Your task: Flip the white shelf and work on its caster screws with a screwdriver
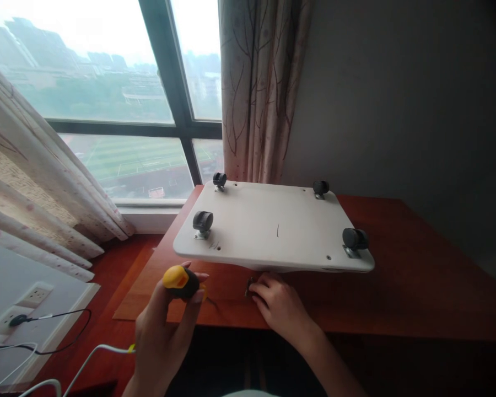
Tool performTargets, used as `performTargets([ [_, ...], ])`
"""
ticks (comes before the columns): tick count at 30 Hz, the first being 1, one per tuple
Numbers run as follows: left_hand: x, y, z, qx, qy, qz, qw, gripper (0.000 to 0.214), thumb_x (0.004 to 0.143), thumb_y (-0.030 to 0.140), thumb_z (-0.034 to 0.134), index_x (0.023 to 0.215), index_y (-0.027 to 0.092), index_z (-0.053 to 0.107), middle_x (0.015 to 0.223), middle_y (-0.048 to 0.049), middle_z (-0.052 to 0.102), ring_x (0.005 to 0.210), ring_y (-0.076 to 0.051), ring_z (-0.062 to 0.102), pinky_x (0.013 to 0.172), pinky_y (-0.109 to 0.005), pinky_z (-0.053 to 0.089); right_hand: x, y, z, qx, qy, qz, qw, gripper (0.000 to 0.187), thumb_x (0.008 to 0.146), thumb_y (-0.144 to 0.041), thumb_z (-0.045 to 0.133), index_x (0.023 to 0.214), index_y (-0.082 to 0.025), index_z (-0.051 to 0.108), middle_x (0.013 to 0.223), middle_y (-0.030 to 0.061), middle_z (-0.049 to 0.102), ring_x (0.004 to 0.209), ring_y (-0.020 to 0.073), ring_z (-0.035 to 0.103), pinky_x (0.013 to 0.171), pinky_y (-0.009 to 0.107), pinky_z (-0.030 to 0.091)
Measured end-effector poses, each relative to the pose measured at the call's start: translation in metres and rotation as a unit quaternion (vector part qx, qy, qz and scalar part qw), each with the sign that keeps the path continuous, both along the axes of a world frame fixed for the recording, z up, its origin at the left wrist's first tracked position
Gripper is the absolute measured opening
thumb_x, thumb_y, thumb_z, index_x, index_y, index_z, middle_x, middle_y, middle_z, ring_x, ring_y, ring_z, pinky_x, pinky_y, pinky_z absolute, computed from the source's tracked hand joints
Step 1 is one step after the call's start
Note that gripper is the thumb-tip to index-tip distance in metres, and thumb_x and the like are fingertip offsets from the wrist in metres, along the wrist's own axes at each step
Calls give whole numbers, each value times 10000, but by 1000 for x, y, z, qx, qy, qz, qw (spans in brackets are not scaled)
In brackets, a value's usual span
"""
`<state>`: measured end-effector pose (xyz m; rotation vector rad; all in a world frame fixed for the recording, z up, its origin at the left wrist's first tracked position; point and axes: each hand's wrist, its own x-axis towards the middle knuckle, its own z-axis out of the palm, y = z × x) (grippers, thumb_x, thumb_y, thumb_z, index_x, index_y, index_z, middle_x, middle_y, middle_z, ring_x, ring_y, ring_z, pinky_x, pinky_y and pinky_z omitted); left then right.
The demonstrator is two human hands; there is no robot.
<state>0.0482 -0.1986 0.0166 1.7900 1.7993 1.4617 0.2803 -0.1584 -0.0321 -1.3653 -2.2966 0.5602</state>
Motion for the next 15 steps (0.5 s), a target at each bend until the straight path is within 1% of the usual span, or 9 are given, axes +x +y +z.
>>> performTargets([
  [2, -2, -1, 1, 13, 14, -14, 1000, 310, 936, 406, 615, 1185, 222, 644, 1158, -67, 738, 1085, -222, 703, 958, -331, 527, 0, 1, -1, 8, -12, 2, 1000, 255, 924, -116, 558, 1028, -256, 745, 1024, 55, 685, 984, 207, 642, 846, 295, 526],
  [4, -3, -1, 1, 24, 41, -29, 998, 285, 942, 388, 606, 1166, 217, 650, 1175, -74, 733, 1100, -229, 701, 954, -335, 536, 2, 3, -3, 15, -15, 1, 1000, 267, 937, -113, 536, 1033, -247, 746, 1006, 60, 684, 960, 210, 644, 809, 294, 529],
  [7, -2, -1, 1, 24, 58, -45, 997, 266, 948, 369, 598, 1157, 208, 629, 1067, -67, 764, 974, -220, 738, 878, -330, 575, 4, 2, -4, 15, 6, -9, 1000, 260, 943, -113, 539, 1016, -244, 752, 987, 60, 691, 935, 214, 651, 798, 304, 525],
  [9, -1, 0, 0, 30, 55, -48, 997, 256, 946, 360, 602, 1150, 207, 617, 989, -51, 773, 885, -204, 747, 827, -312, 587, 4, 0, -1, 6, 58, -15, 998, 242, 937, -106, 555, 983, -237, 754, 970, 52, 699, 910, 204, 659, 815, 307, 521],
  [12, 3, 1, -2, 43, 50, -40, 997, 232, 948, 346, 598, 1128, 200, 614, 979, -53, 768, 870, -199, 744, 798, -299, 589, 1, -3, 14, -30, 180, -1, 983, 186, 932, -124, 594, 959, -224, 749, 940, 37, 709, 877, 175, 667, 820, 283, 521],
  [15, 4, 1, -5, 57, 51, -39, 996, 222, 947, 326, 597, 1132, 204, 613, 977, -46, 763, 882, -194, 739, 796, -288, 584, -5, 1, 40, -51, 263, 18, 963, 124, 922, -171, 637, 957, -219, 746, 923, 24, 716, 847, 155, 664, 775, 259, 519],
])
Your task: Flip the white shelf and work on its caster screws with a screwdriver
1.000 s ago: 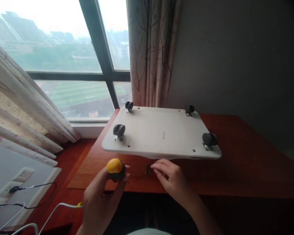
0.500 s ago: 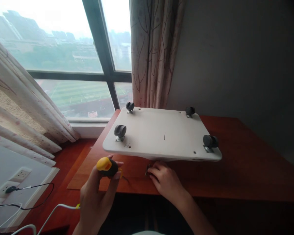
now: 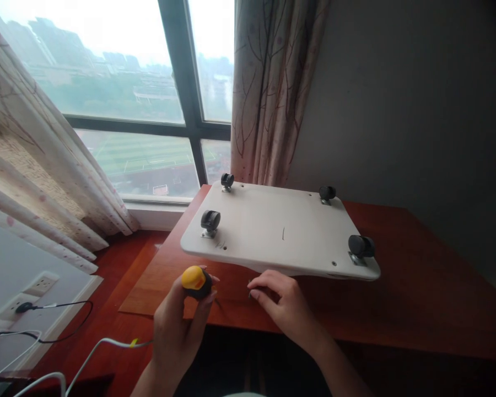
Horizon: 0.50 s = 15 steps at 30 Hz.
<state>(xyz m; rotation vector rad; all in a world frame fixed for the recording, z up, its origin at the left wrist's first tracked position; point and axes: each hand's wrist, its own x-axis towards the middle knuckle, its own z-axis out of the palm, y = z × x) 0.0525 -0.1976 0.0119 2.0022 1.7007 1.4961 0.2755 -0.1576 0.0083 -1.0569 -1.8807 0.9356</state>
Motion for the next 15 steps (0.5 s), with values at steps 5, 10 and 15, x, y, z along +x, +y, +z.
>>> performTargets([
  [5, -2, 0, -6, 19, -3, -11, 1000, 261, 933, 304, 616, 1176, 211, 608, 978, -34, 759, 881, -188, 739, 830, -276, 578, -21, 29, 41, 23, 33, 29, 999, 92, 914, -221, 669, 956, -216, 751, 882, 8, 724, 778, 133, 645, 706, 243, 501],
  [10, -3, 0, -11, 13, 0, -11, 1000, 267, 939, 309, 607, 1186, 208, 605, 994, -46, 757, 885, -198, 739, 842, -292, 579, -52, 69, 50, 49, 28, 37, 998, 96, 911, -234, 674, 915, -197, 762, 887, 10, 761, 792, 135, 674, 675, 226, 477],
  [15, -6, 0, -13, 11, 3, -4, 1000, 295, 939, 333, 606, 1205, 207, 597, 981, -51, 760, 876, -212, 743, 833, -309, 584, -66, 86, 46, 58, -36, 23, 997, 113, 921, -219, 666, 879, -194, 768, 865, 15, 771, 813, 149, 688, 774, 243, 475],
])
